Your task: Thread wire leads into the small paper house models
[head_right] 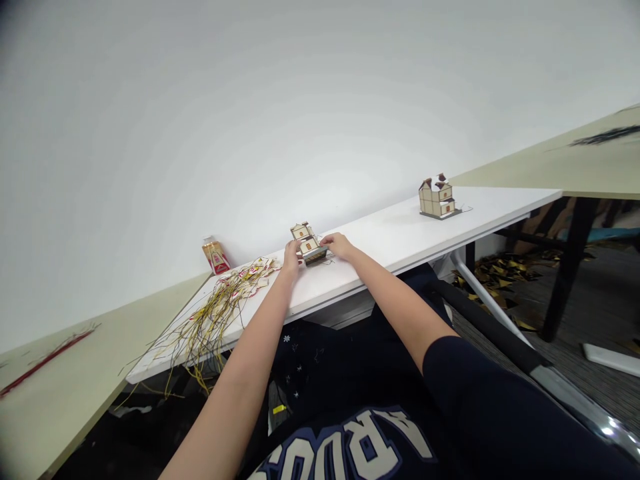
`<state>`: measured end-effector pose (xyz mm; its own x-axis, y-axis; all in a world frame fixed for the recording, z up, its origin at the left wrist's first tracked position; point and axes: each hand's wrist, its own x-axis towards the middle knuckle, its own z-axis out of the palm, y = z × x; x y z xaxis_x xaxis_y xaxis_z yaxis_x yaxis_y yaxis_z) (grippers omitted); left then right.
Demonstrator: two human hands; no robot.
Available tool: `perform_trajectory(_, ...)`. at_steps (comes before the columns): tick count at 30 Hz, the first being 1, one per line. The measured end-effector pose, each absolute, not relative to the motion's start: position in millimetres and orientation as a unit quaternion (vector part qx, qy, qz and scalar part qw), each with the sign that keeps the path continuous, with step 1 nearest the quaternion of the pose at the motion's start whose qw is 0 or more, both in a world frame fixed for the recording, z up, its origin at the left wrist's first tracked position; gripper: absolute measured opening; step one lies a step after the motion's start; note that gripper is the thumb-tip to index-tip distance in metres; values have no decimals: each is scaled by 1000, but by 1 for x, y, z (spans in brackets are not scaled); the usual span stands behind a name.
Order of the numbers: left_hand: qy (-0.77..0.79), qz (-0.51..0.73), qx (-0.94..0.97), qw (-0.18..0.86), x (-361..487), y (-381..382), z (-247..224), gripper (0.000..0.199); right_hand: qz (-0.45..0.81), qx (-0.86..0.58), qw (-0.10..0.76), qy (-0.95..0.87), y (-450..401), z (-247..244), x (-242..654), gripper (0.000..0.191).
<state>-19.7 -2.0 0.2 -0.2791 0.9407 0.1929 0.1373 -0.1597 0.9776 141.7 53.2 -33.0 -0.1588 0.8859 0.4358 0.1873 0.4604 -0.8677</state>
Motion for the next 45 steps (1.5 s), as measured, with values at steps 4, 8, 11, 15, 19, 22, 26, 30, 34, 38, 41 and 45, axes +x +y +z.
perform_trajectory(4, 528, 577, 512, 356, -19, -4, 0, 56, 333, -399, 507, -688, 48, -32, 144, 13)
perform_trajectory(8, 516, 573, 523, 363, -19, -3, -2, 57, 317, -401, 510, -692, 47, -32, 145, 14)
perform_trajectory(11, 517, 572, 524, 360, -20, -2, -2, 58, 324, -396, 512, -690, 46, -32, 145, 13)
perform_trajectory(15, 521, 571, 521, 361, -19, -2, -2, 60, 378, -374, 506, -680, 44, -31, 143, 9)
perform_trajectory(19, 523, 570, 523, 358, -19, -2, -2, 62, 393, -359, 499, -684, 42, -30, 144, 9)
perform_trajectory(22, 524, 572, 519, 357, -19, -2, -3, 63, 392, -356, 491, -692, 42, -30, 144, 11)
perform_trajectory(26, 523, 580, 512, 358, -19, -1, -3, 62, 380, -357, 481, -705, 43, -31, 144, 13)
perform_trajectory(30, 521, 590, 495, 368, -17, -3, -2, 58, 356, -367, 472, -718, 46, -33, 143, 16)
perform_trajectory(34, 513, 616, 460, 383, -15, -5, 0, 58, 339, -379, 455, -731, 47, -35, 143, 21)
perform_trajectory(38, 505, 620, 470, 374, -15, -5, -1, 55, 311, -375, 448, -750, 44, -34, 145, 23)
perform_trajectory(41, 508, 613, 475, 376, -16, -4, -2, 55, 292, -380, 447, -755, 43, -35, 146, 25)
perform_trajectory(45, 508, 618, 470, 373, -16, -1, -3, 55, 271, -384, 449, -760, 46, -37, 148, 30)
